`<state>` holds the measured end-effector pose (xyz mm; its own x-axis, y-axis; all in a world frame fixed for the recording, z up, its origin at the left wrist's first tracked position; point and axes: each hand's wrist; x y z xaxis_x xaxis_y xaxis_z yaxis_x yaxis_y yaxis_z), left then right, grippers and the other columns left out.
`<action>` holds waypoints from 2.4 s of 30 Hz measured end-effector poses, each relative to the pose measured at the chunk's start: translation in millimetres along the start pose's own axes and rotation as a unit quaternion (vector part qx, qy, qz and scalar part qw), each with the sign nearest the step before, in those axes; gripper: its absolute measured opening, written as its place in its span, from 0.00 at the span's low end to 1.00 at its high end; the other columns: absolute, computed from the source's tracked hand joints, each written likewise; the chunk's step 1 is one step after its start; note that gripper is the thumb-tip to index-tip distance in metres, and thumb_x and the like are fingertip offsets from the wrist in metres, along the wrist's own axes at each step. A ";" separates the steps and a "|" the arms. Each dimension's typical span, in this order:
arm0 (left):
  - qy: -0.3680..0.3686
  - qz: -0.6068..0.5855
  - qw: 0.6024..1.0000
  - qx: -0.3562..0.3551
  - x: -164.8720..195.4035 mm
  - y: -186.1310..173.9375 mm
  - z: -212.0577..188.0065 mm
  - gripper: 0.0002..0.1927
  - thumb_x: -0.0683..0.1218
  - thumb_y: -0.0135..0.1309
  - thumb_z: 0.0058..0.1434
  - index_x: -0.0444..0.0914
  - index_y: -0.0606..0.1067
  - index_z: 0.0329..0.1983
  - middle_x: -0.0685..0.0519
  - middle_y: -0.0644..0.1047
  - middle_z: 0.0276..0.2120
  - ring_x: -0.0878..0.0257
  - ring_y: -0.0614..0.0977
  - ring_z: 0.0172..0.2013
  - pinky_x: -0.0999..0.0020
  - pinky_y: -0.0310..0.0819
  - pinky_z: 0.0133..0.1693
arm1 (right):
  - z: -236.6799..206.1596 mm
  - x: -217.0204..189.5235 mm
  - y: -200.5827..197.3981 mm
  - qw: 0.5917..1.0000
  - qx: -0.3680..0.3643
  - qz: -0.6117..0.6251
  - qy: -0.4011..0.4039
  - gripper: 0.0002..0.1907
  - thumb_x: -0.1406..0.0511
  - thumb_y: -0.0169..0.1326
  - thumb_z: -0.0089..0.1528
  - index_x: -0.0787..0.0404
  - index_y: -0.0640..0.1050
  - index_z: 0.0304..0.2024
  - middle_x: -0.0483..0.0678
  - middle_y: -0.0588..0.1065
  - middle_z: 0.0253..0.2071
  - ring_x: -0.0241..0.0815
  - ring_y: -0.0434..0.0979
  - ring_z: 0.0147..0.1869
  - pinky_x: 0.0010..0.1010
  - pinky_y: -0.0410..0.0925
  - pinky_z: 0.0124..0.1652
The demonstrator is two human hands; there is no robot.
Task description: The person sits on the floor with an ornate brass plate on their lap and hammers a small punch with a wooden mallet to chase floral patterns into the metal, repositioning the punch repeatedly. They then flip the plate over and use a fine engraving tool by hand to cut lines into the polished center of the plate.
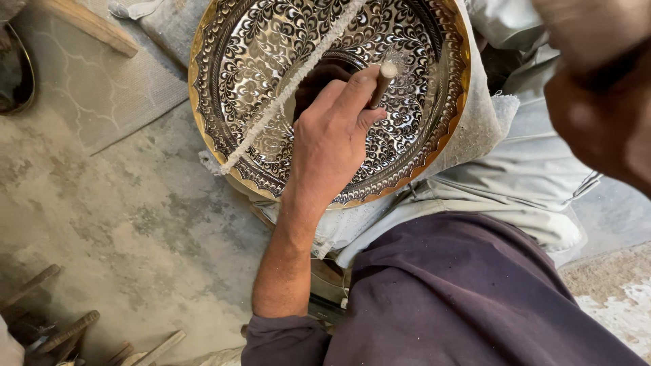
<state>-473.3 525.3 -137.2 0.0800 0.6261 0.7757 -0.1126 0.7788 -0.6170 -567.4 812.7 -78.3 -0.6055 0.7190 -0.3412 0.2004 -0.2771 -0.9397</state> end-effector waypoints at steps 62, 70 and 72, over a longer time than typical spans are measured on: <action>-0.197 -0.016 0.879 0.434 9.5 -112.5 14.6 0.13 0.46 0.44 0.75 0.33 0.67 0.54 0.37 0.77 0.41 0.41 0.80 0.42 0.54 0.73 0.44 | 130.8 -186.6 -13.4 0.814 0.155 0.556 -0.072 0.21 0.68 0.63 0.65 0.63 0.68 0.56 0.52 0.78 0.47 0.46 0.81 0.54 0.41 0.75 0.58; -0.188 -0.022 0.876 0.444 10.4 -109.2 18.8 0.13 0.46 0.44 0.74 0.33 0.68 0.55 0.39 0.78 0.41 0.47 0.80 0.41 0.57 0.74 0.45 | 122.2 -187.6 -0.1 0.880 0.056 0.469 -0.056 0.15 0.64 0.69 0.57 0.64 0.80 0.41 0.50 0.80 0.38 0.39 0.79 0.46 0.35 0.71 0.48; -0.218 -0.036 0.876 0.428 8.3 -113.9 23.5 0.12 0.46 0.46 0.73 0.33 0.70 0.53 0.40 0.78 0.37 0.48 0.80 0.38 0.59 0.74 0.42 | 106.5 -168.6 0.8 0.883 0.024 0.468 -0.040 0.18 0.61 0.68 0.56 0.62 0.81 0.45 0.46 0.82 0.40 0.35 0.82 0.44 0.30 0.73 0.45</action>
<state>-483.1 441.0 -57.4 -0.2475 0.3578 0.9004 -0.8393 0.3851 -0.3838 -547.2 623.5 -19.0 -0.2450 0.1148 -0.9627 0.6099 -0.7537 -0.2451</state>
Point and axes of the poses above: each hand's wrist, its own z-axis towards the middle knuckle, its own y-axis out of the palm, x = y × z
